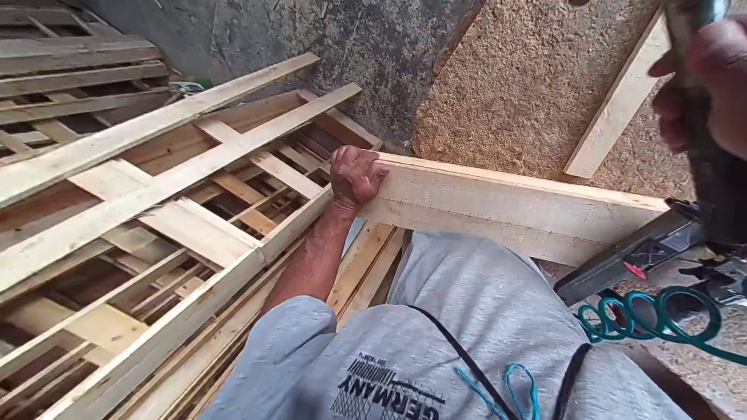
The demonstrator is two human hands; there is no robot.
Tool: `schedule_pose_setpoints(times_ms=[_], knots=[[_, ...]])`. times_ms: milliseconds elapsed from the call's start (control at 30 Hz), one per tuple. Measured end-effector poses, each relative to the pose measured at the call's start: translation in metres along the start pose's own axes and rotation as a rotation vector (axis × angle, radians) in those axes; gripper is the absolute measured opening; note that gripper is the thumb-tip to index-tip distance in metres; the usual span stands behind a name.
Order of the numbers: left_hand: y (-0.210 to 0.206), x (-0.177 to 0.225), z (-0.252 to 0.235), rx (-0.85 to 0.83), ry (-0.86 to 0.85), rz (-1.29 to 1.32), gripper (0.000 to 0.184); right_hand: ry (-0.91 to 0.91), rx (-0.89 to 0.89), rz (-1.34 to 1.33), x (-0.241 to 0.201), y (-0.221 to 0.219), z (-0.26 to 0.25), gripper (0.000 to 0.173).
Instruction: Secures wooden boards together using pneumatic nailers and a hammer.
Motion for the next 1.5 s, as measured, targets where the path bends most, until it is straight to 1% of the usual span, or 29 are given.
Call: schedule_pose_setpoints(times_ms=[67,100,200,267,333,367,400,467,533,567,600,667,700,733,800,867,900,933,1000,1033,1067,1100,1200,1267,1300,1367,1400,1433,1500], knots=[[0.000,0.000,-0.001,-0.041,-0.031,0.008,0.080,0.019,-0.206,-0.028,-0.063,-0.058,0.017,0.033],[0.000,0.001,-0.001,-0.065,-0.044,0.011,0.085,0.001,-0.318,-0.020,-0.082,-0.084,0.021,0.035],[0.000,-0.001,-0.002,-0.084,-0.064,0.024,0.090,0.004,-0.532,-0.041,-0.080,-0.151,0.001,0.046],[-0.001,-0.002,-0.003,-0.085,-0.042,0.035,0.088,-0.034,-0.622,0.011,-0.081,-0.169,-0.005,0.046],[0.001,-0.001,-0.003,-0.084,-0.030,0.045,0.085,-0.047,-0.660,0.097,-0.092,-0.159,-0.014,0.045],[0.001,-0.001,-0.005,-0.084,-0.028,0.050,0.084,-0.037,-0.633,0.116,-0.100,-0.149,-0.020,0.044],[0.002,-0.002,-0.006,-0.084,-0.026,0.055,0.084,-0.031,-0.567,0.104,-0.110,-0.137,-0.027,0.044],[0.002,-0.002,-0.008,-0.086,-0.022,0.064,0.085,-0.018,-0.358,-0.002,-0.126,-0.116,-0.040,0.040],[0.001,-0.002,-0.010,-0.083,-0.021,0.065,0.087,0.013,-0.186,-0.123,-0.132,-0.115,-0.048,0.030],[0.001,-0.003,-0.011,-0.085,-0.020,0.062,0.087,0.012,-0.198,-0.121,-0.130,-0.124,-0.045,0.031],[0.000,-0.004,-0.011,-0.089,-0.022,0.060,0.088,-0.015,-0.297,-0.071,-0.126,-0.138,-0.038,0.038],[0.000,-0.005,-0.011,-0.089,-0.036,0.057,0.089,-0.100,-0.575,0.101,-0.115,-0.165,-0.024,0.043],[0.000,-0.005,-0.011,-0.088,-0.040,0.057,0.090,-0.138,-0.636,0.152,-0.114,-0.165,-0.025,0.044],[-0.001,-0.006,-0.015,-0.082,-0.042,0.056,0.089,-0.161,-0.616,0.165,-0.115,-0.155,-0.031,0.044],[-0.003,-0.005,-0.012,-0.083,-0.031,0.052,0.088,-0.147,-0.419,0.064,-0.117,-0.130,-0.041,0.041],[-0.002,-0.005,-0.009,-0.083,-0.027,0.047,0.088,-0.087,-0.200,-0.124,-0.113,-0.119,-0.047,0.029],[-0.002,-0.005,-0.011,-0.078,-0.028,0.042,0.088,-0.066,-0.174,-0.156,-0.111,-0.123,-0.045,0.029],[-0.002,-0.005,-0.011,-0.078,-0.028,0.038,0.088,-0.059,-0.236,-0.132,-0.109,-0.133,-0.037,0.033],[-0.002,-0.004,-0.011,-0.078,-0.036,0.036,0.086,-0.132,-0.507,0.015,-0.103,-0.162,-0.015,0.042],[-0.002,-0.003,-0.010,-0.081,-0.038,0.036,0.085,-0.160,-0.614,0.083,-0.104,-0.166,-0.013,0.044],[-0.004,-0.004,-0.013,-0.078,-0.041,0.038,0.085,-0.173,-0.649,0.122,-0.108,-0.160,-0.019,0.044],[-0.004,-0.004,-0.013,-0.082,-0.037,0.040,0.084,-0.168,-0.616,0.120,-0.113,-0.150,-0.025,0.044],[-0.002,-0.003,-0.007,-0.106,-0.017,0.033,0.084,-0.123,-0.314,-0.028,-0.118,-0.122,-0.039,0.033],[-0.002,-0.004,-0.010,-0.100,-0.006,0.030,0.085,-0.048,-0.133,-0.064,-0.117,-0.106,-0.045,0.036],[-0.002,-0.004,-0.010,-0.101,-0.001,0.029,0.086,0.015,-0.050,0.030,-0.114,-0.099,-0.045,0.038],[-0.003,-0.003,-0.010,-0.103,-0.004,0.033,0.087,0.151,0.117,0.434,-0.107,-0.092,-0.045,0.039],[-0.003,-0.004,-0.010,-0.105,-0.012,0.035,0.087,0.213,0.167,0.618,-0.104,-0.092,-0.045,0.038],[-0.003,-0.005,-0.010,-0.108,-0.016,0.036,0.087,0.208,0.171,0.776,-0.099,-0.094,-0.047,0.037],[-0.003,-0.006,-0.007,-0.124,-0.016,0.037,0.088,0.095,0.087,0.964,-0.088,-0.099,-0.053,0.035]])
Point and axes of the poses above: each hand's wrist, its own z-axis away from the middle knuckle, its own y-axis out of the back of the hand, x = y × z, the point moved 3 cm from there along -z, towards the middle knuckle, and after that the axes turned 15 degrees about z, right-handed, at the moved point
